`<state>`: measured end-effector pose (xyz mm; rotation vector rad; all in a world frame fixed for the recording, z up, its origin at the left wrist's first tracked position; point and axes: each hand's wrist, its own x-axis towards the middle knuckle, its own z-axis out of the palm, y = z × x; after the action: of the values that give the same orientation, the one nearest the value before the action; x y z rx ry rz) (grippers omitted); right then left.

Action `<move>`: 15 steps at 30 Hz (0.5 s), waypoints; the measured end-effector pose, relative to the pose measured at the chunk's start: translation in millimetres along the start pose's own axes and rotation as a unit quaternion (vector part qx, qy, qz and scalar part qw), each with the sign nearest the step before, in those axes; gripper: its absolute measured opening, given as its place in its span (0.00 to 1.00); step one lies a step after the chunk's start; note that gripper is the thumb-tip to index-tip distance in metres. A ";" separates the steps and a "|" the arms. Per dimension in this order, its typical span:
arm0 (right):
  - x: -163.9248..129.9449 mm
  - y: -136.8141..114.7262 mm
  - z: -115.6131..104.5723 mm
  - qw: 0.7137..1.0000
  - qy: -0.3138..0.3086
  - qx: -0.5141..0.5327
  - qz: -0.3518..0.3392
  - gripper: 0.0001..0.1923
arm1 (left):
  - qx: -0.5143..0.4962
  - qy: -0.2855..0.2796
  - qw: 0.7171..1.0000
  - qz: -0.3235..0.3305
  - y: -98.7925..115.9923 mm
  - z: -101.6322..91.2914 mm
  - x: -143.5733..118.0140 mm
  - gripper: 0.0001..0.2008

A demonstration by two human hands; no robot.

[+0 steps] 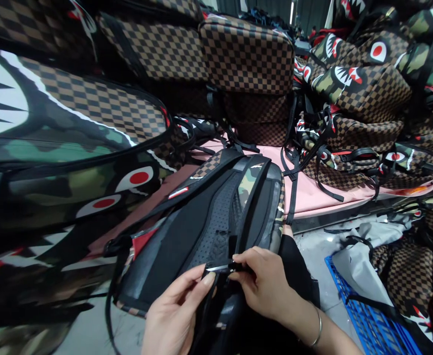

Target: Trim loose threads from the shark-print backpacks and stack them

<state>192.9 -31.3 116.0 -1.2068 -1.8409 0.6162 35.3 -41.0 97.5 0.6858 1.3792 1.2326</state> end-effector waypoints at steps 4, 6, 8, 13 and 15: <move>-0.1 0.6 -0.5 1.000 0.012 -0.006 -0.008 0.06 | 0.008 -0.031 0.999 0.002 -2.2 -3.0 1.1 0.15; -1.7 1.4 0.2 1.000 0.022 0.000 -0.001 0.05 | -0.007 -0.042 0.999 -0.021 -1.4 -3.3 1.8 0.15; -3.2 2.2 1.5 0.999 0.035 0.017 0.009 0.05 | -0.020 -0.042 0.998 -0.036 -0.8 -2.3 2.2 0.16; -1.9 2.9 2.6 1.000 0.021 0.005 -0.019 0.06 | -0.022 -0.021 0.999 -0.029 0.9 -0.2 1.2 0.17; -1.2 3.1 1.0 1.000 0.013 0.013 -0.016 0.05 | -0.044 -0.013 0.998 -0.049 4.0 -3.5 3.8 0.17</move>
<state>193.8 -31.0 112.8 -1.1604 -1.8218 0.6016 30.1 -37.4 99.4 0.5658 1.3129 1.1957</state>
